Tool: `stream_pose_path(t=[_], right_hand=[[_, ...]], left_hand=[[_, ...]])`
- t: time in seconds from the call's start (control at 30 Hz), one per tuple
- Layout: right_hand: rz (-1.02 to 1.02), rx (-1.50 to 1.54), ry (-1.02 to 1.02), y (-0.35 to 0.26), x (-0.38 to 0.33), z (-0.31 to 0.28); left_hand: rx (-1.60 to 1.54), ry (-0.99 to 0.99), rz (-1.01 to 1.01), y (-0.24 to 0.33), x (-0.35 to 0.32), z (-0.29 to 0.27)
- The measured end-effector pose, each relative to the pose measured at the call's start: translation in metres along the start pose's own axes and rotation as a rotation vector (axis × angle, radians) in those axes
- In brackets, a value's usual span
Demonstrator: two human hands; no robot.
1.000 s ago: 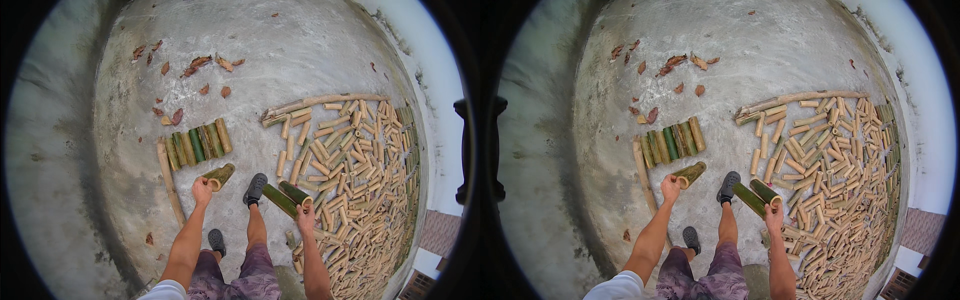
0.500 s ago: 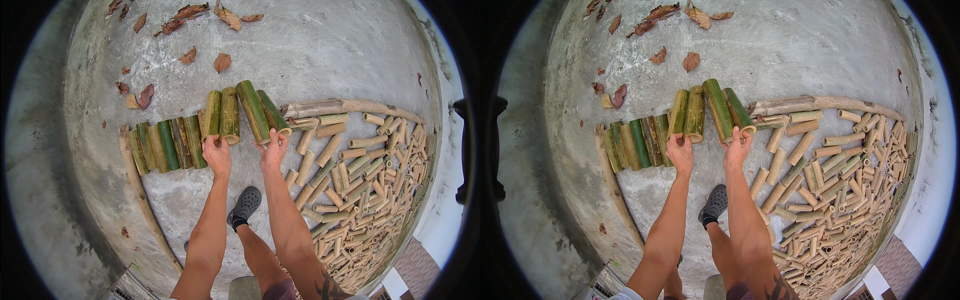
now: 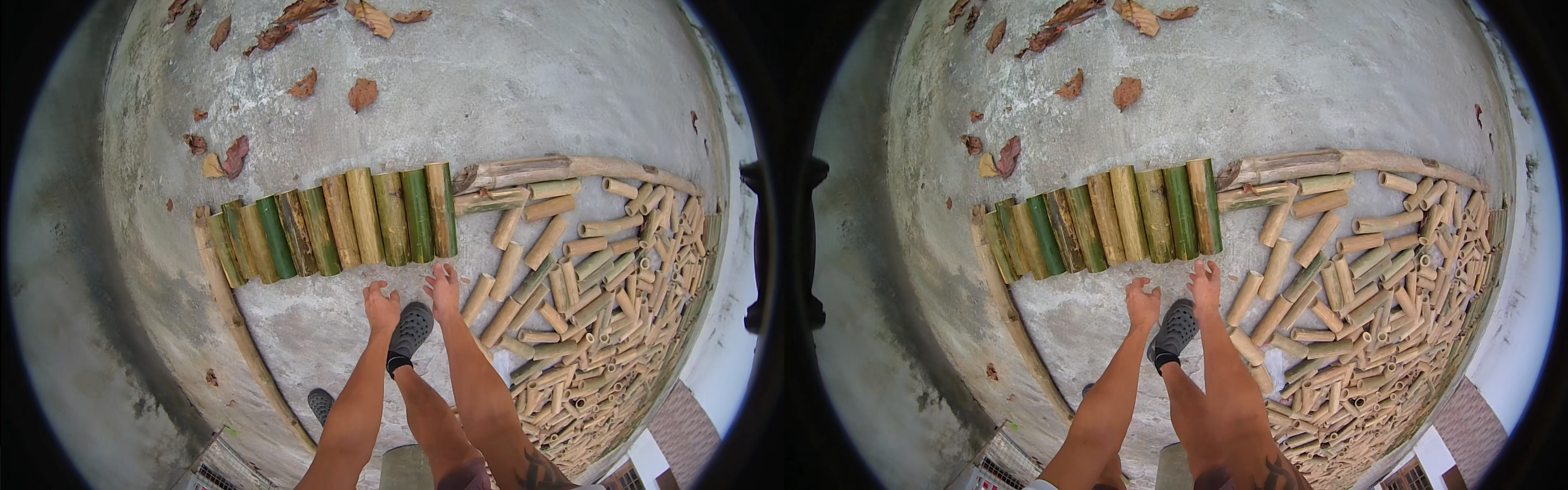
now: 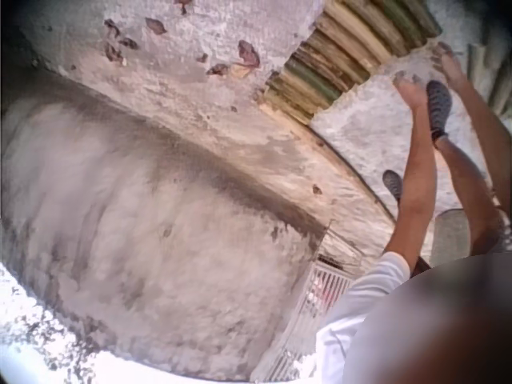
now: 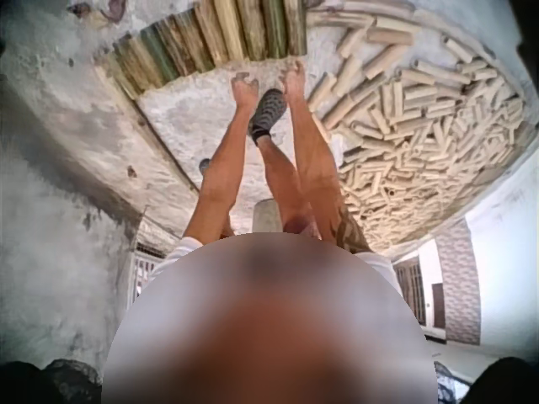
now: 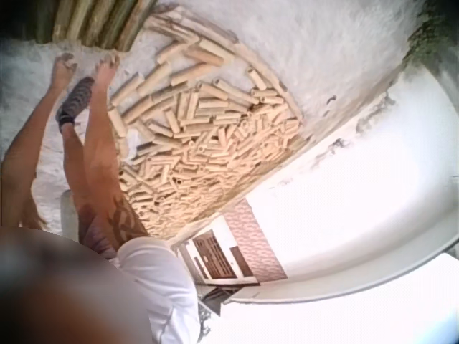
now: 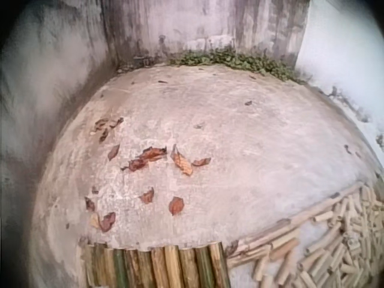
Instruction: The person repeatedly takes bamboo segments from a green bucket and arranges them in neat rows on a paved outdoor surface. They occasionally squat to adjust the alignment of the pieces and continue until the bucket is empty.
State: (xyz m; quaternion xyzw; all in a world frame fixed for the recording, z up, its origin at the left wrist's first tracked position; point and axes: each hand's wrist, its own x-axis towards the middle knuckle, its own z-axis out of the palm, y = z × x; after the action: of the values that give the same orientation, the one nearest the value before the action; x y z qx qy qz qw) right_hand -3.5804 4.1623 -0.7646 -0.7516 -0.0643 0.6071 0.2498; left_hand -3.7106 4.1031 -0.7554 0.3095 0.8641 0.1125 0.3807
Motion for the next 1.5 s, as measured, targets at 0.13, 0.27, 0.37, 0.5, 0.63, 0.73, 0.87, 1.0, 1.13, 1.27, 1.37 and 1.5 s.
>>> stream_pose_path(t=[0.13, 0.27, 0.37, 0.5, 0.63, 0.73, 0.87, 1.0, 1.13, 1.27, 1.37, 1.5], right_hand=[[-0.411, -0.798, -0.083, 0.001, -0.069, -0.053], [-0.338, -0.998, -0.163, 0.007, -0.148, -0.113], [-0.276, -1.019, -0.101, 0.029, -0.206, -0.157], [-0.3, -0.913, 0.048, 0.086, -0.262, -0.195], [-0.164, -0.852, 0.045, 0.141, -0.27, -0.193], [-0.115, -0.926, -0.001, 0.145, -0.237, -0.167], [-0.279, -1.018, -0.027, 0.085, -0.134, -0.1], [-0.578, -1.101, 0.096, 0.008, -0.021, -0.033], [-0.543, -0.989, 0.12, -0.044, 0.063, 0.003], [-0.373, -1.068, -0.076, -0.076, 0.074, -0.004], [-0.136, -0.766, -0.29, -0.095, 0.034, -0.01], [-0.1, -0.713, -0.39, -0.074, -0.063, -0.01]], left_hand=[[0.078, -0.22, 0.071, -0.029, -0.054, -0.057], [0.131, -0.456, 0.1, -0.048, -0.097, -0.126], [0.203, -0.527, 0.217, -0.058, -0.11, -0.169], [0.285, -0.505, 0.443, -0.076, -0.115, -0.226], [0.275, -0.527, 0.343, -0.108, -0.108, -0.276], [0.338, -0.494, 0.316, -0.147, -0.097, -0.297], [0.467, -0.443, 0.141, -0.207, -0.079, -0.296], [0.289, -0.395, 0.022, -0.254, -0.087, -0.254], [-0.045, -0.393, -0.179, -0.271, -0.124, -0.176], [-0.221, -0.489, -0.366, -0.226, -0.168, -0.117], [-0.326, -0.583, -0.332, -0.167, -0.186, -0.103], [-0.431, -0.606, -0.254, -0.106, -0.175, -0.117]])
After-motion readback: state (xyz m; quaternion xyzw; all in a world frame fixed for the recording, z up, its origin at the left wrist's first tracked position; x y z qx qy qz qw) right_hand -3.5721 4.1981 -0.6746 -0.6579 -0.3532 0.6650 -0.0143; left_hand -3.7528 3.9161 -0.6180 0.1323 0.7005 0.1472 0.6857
